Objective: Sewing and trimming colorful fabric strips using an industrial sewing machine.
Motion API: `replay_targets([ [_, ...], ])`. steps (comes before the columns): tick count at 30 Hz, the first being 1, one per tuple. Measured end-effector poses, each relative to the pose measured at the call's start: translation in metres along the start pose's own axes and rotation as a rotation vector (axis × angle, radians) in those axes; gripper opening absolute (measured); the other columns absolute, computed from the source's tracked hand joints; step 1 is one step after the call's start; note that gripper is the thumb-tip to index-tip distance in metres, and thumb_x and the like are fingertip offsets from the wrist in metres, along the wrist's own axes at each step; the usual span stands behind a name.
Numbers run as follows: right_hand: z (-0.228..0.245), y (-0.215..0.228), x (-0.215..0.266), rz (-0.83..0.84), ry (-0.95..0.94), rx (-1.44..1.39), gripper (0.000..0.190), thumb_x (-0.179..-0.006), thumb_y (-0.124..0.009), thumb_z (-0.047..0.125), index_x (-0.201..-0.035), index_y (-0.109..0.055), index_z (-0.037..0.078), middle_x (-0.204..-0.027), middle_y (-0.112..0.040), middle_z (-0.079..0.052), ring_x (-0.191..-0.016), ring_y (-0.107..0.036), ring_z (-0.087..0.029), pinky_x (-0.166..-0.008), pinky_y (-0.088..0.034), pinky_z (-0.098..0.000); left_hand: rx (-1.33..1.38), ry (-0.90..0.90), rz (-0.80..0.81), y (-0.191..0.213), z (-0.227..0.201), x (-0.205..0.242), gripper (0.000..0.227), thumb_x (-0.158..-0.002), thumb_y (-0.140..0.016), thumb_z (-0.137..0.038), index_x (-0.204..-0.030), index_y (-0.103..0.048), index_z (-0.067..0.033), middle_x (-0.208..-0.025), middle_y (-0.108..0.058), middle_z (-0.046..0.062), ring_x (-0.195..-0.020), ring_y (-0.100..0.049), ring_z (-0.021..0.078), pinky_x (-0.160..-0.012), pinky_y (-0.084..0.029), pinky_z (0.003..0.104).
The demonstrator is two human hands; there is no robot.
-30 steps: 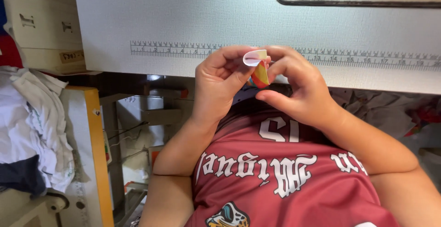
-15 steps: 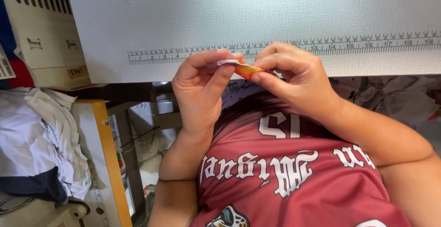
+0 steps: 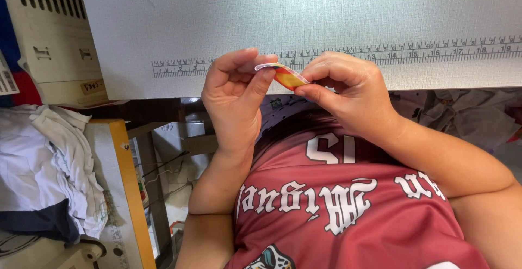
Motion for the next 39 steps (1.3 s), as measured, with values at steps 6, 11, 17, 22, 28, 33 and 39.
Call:
replay_targets([
  [6,-0.002,0.002,0.0,-0.02,0.008,0.076,0.007,-0.087,-0.07,0.003,-0.091,-0.067,0.0,-0.088,-0.066,-0.011,-0.078,-0.061,-0.018,-0.069,-0.047,-0.0256,0.035,0.001,-0.006,0.001,0.004,-0.004,0.03,-0.081,-0.072,0.005,-0.106,-0.06,-0.0066,-0.093,-0.067,0.007,-0.09,-0.066,0.0165,-0.086,-0.056,0.026],
  [11,-0.003,0.003,0.001,-0.018,0.004,0.07,0.007,-0.087,-0.07,0.003,-0.092,-0.067,0.0,-0.089,-0.065,-0.011,-0.079,-0.06,-0.018,-0.067,-0.046,-0.0245,0.056,0.007,0.004,0.001,0.007,-0.005,0.031,-0.08,-0.072,0.007,-0.106,-0.06,-0.0062,-0.092,-0.066,0.007,-0.087,-0.064,0.0153,-0.085,-0.056,0.026],
  [17,-0.002,0.003,0.004,-0.052,-0.031,0.158,0.029,-0.088,-0.07,0.003,-0.116,-0.061,0.005,-0.099,-0.065,-0.008,-0.088,-0.063,-0.014,-0.077,-0.052,-0.0224,0.014,0.003,-0.003,0.001,0.01,-0.01,0.029,-0.08,-0.073,0.004,-0.105,-0.062,-0.0062,-0.092,-0.066,0.007,-0.09,-0.066,0.0172,-0.086,-0.057,0.026],
  [22,0.003,0.01,0.005,-0.024,0.192,0.312,0.025,-0.097,-0.058,-0.002,-0.122,-0.058,0.003,-0.104,-0.062,-0.016,-0.088,-0.059,-0.026,-0.08,-0.048,-0.0325,0.056,0.027,0.053,-0.007,0.014,-0.022,0.026,-0.082,-0.072,0.004,-0.104,-0.063,-0.0068,-0.093,-0.067,0.007,-0.09,-0.066,0.0154,-0.086,-0.056,0.027],
  [28,-0.002,0.025,0.007,-0.067,0.185,0.425,0.028,-0.098,-0.059,-0.005,-0.123,-0.059,0.007,-0.099,-0.057,-0.012,-0.082,-0.058,-0.024,-0.072,-0.046,-0.0321,0.019,0.069,0.198,-0.028,0.019,-0.045,0.026,-0.083,-0.072,0.002,-0.106,-0.063,-0.0066,-0.095,-0.068,0.009,-0.093,-0.066,0.0144,-0.087,-0.059,0.026],
  [33,-0.012,0.046,-0.014,-0.099,0.173,0.506,0.035,-0.093,-0.061,-0.012,-0.126,-0.058,-0.001,-0.099,-0.058,-0.015,-0.084,-0.056,-0.027,-0.075,-0.045,-0.0356,-0.02,0.067,0.32,-0.052,0.055,-0.1,0.025,-0.081,-0.074,0.0,-0.103,-0.063,-0.0021,-0.094,-0.07,0.013,-0.088,-0.068,0.0172,-0.077,-0.059,0.027],
  [39,-0.042,0.067,-0.038,-0.178,0.113,0.621,0.037,-0.09,-0.061,-0.006,-0.127,-0.059,-0.008,-0.094,-0.057,-0.016,-0.081,-0.058,-0.028,-0.077,-0.045,-0.0352,-0.472,-0.174,0.396,-0.083,0.088,-0.147,0.011,-0.075,-0.071,-0.007,-0.084,-0.066,-0.0092,-0.079,-0.072,0.002,-0.069,-0.07,0.0094,-0.065,-0.058,0.021],
])
Point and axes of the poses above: each hand's wrist, its own x-axis away from the middle knuckle, its own y-axis out of the back of the hand, z = x × y, the point moved 1 cm from there along -x, towards the middle knuckle
